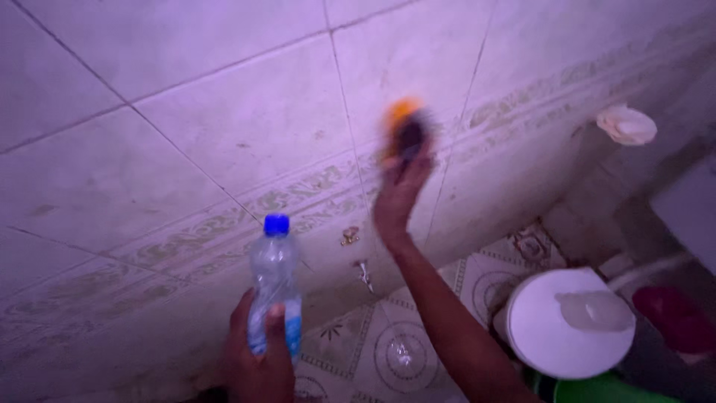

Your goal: The person scrubs a tiled bathroom wall using a handheld brush and a plastic bottle containing liquid. They repeatedly apply liquid from the bottle onto the brush and scrub the wall surface in a continuous motion.

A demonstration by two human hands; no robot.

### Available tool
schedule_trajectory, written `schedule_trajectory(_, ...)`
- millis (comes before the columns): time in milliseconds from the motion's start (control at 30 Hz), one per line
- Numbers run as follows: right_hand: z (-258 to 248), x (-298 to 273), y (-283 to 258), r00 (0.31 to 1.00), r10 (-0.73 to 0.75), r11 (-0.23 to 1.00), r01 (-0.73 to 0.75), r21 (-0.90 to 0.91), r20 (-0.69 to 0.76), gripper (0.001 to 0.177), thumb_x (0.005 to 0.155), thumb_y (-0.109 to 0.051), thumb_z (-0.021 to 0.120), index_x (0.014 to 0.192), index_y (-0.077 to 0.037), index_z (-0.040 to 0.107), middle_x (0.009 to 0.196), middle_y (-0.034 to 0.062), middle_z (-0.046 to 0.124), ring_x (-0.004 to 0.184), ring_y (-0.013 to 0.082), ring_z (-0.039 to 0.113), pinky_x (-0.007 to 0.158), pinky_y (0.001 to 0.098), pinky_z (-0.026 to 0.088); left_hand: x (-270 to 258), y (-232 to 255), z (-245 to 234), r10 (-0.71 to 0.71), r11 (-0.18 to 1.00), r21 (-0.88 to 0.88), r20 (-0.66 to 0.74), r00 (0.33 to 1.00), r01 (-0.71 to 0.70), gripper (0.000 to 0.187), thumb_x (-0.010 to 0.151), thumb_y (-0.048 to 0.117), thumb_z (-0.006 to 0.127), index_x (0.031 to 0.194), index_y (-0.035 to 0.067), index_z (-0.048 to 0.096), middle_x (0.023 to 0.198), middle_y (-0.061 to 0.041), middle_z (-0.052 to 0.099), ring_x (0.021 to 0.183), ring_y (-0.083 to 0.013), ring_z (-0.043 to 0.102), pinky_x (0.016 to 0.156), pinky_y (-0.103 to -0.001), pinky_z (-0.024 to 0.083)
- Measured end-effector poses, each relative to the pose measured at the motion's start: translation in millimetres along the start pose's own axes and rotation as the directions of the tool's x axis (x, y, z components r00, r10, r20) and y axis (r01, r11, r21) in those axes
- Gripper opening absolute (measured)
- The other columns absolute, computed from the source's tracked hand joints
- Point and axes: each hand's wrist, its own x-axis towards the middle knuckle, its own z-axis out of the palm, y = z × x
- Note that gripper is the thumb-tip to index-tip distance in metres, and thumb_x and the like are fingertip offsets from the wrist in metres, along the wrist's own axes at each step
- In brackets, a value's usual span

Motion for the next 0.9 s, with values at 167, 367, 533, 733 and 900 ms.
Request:
schedule_trajectory(167,4,-77,70,0.947,0.306,0.885,-0.320,0.338,0.096,0.058,0.110,-0.029,0.051,0.160,-0.002,0.035,0.156,0.0181,0.044,0.145,0.0306,0.045,0.124,0.0432,0.036,7,-6,-16,-0.032,0.999,-0.012,-0.067,0.997,0.031,0.050,0.091,0.044,0.062,0.130,0.013,0.066,0.114,-0.017,0.072,0.104,-0.0352,0.072,0.088,-0.045,0.055)
schedule_trajectory(367,8,-143,176,0.304,0.373,-0.495,-0.734,0.465,0.877,0.061,0.090,-0.038,0.063,0.139,-0.003,0.050,0.135,0.0192,0.061,0.120,0.0370,0.062,0.106,0.0527,0.048,6,-42,-31,-0.135,0.991,-0.019,-0.150,0.979,0.134,0.050,0.091,0.045,0.062,0.130,0.013,0.066,0.114,-0.017,0.073,0.104,-0.0351,0.072,0.088,-0.045,0.055)
schedule_trajectory(533,-12,-124,201,0.032,0.638,-0.409,-0.832,0.374,0.769,0.046,0.092,-0.019,0.068,0.134,-0.010,0.054,0.127,0.0109,0.066,0.116,0.0304,0.064,0.103,0.0523,0.050,12,-76,-50,-0.273,0.962,-0.050,-0.268,0.924,0.270,0.051,0.091,0.045,0.062,0.130,0.013,0.066,0.114,-0.017,0.073,0.104,-0.0350,0.072,0.088,-0.045,0.055)
schedule_trajectory(733,-39,-20,171,0.571,0.812,0.405,-0.700,0.587,0.120,0.055,0.089,-0.003,0.073,0.137,0.001,0.048,0.117,0.0125,0.062,0.100,0.0309,0.062,0.088,0.0467,0.055,10,-90,-61,-0.397,0.918,-0.088,-0.251,0.883,0.388,0.051,0.091,0.046,0.062,0.130,0.013,0.066,0.114,-0.017,0.073,0.105,-0.0350,0.072,0.088,-0.045,0.055)
schedule_trajectory(900,-27,-58,28,0.930,0.333,0.835,-0.367,0.410,0.156,0.045,0.105,-0.015,0.063,0.144,-0.001,0.044,0.122,0.0084,0.062,0.109,0.0181,0.060,0.098,0.0314,0.050,0,-73,-60,-0.241,0.969,-0.024,-0.274,0.931,0.244,0.052,0.090,0.046,0.062,0.130,0.013,0.067,0.114,-0.017,0.073,0.105,-0.0349,0.072,0.088,-0.045,0.055)
